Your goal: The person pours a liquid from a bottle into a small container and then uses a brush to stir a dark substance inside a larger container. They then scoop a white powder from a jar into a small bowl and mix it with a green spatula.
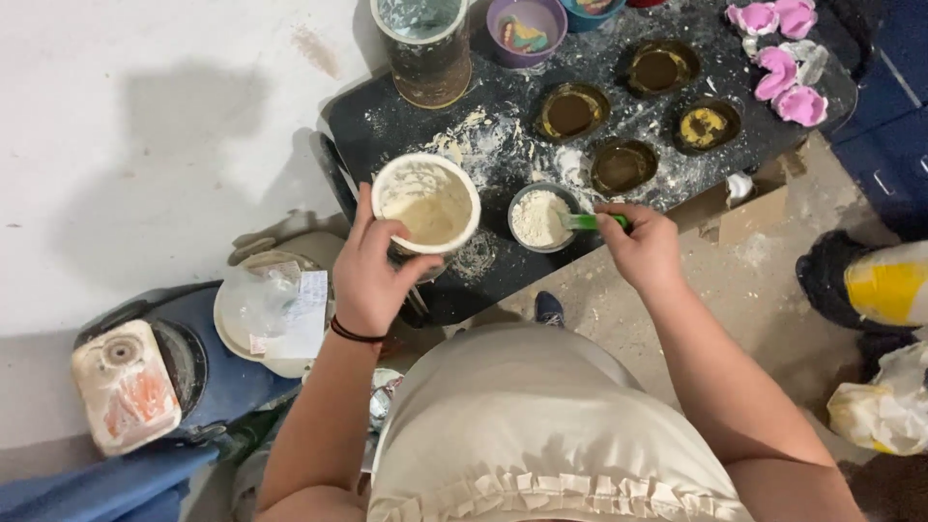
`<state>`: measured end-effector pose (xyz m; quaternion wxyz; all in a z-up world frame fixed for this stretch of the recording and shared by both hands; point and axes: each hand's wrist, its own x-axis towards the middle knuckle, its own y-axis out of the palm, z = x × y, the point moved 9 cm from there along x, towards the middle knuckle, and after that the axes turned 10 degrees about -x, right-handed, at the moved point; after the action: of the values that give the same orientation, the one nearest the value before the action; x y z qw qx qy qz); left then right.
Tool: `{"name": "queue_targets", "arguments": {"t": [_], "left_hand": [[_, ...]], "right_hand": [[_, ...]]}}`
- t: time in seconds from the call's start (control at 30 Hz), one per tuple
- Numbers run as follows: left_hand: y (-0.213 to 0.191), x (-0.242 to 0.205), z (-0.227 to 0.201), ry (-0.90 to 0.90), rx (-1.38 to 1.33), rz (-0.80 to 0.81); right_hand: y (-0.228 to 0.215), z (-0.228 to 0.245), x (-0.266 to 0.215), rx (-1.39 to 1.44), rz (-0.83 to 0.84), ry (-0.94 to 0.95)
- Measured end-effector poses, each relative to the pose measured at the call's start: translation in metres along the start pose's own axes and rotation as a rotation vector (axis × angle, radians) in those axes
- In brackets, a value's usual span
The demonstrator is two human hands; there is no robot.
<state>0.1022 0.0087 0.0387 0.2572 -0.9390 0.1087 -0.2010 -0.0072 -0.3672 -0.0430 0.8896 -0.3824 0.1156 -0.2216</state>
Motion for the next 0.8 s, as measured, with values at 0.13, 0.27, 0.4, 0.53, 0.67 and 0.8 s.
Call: {"name": "queue_targets", "arguments": {"t": [0.13, 0.27, 0.4, 0.53, 0.67, 0.8], "left_hand": [[-0.013, 0.037, 0.015, -0.046, -0.091, -0.036], [-0.018, 0.074, 0.056, -0.032, -0.135, -0.228], [-0.015, 0.106, 0.088, -0.102, -0.130, -0.382], [-0.005, 0.119, 0.121, -0.165, -0.099, -0.441], [-0.003, 0.119, 0.133, -0.213, -0.173, -0.519], [0.014, 0.106, 0.105, -0.210, 0.020, -0.425]], "right_hand": [[-0.011, 0.009, -0.010, 0.165, 0.054, 0.076], [-0.019, -0.003, 0.007, 0.432, 0.031, 0.052], [-0.029, 0.003, 0.043, 0.469, 0.052, 0.062], [-0.019, 0.010, 0.108, 0.427, 0.104, 0.054], [0.006, 0.023, 0.184, 0.333, 0.162, -0.061], [0.036, 0.048, 0.241, 0.159, 0.242, -0.173]]}}
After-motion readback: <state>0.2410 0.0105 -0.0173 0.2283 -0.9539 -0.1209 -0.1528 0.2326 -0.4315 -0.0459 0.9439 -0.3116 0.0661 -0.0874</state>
